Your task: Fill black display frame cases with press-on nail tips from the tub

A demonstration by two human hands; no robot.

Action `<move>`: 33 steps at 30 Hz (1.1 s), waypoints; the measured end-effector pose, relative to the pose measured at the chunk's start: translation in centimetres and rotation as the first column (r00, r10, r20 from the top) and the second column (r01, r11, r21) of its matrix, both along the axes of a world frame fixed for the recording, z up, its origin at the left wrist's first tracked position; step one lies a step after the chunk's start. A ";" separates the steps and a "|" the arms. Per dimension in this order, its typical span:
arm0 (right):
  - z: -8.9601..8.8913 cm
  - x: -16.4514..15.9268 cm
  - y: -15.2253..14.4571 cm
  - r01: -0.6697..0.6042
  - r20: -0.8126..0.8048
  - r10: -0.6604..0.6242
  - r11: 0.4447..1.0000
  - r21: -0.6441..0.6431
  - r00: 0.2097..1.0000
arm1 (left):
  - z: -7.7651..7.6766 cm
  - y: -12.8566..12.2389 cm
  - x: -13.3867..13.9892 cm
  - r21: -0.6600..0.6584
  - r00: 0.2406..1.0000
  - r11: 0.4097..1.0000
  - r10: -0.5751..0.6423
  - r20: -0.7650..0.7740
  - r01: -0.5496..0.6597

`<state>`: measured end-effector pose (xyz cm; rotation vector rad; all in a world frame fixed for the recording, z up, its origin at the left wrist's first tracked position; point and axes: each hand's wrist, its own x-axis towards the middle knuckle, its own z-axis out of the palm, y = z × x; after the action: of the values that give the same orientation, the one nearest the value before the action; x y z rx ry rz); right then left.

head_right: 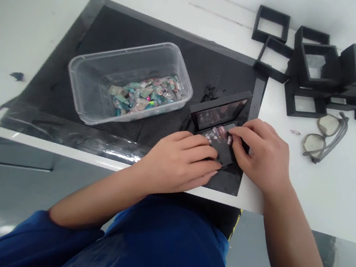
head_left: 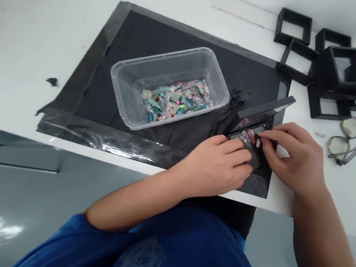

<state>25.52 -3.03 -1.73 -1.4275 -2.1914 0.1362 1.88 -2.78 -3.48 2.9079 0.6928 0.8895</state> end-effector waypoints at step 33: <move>0.5 1.2 -0.1 0.005 -0.128 -0.019 0.994 -0.105 0.992 | -0.1 -0.7 0.3 -0.003 0.980 0.981 -0.193 0.053 0.193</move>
<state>26.76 -3.16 -1.19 -1.4464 -2.0974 0.3343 2.15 -3.44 -3.55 2.8700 0.4006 0.9342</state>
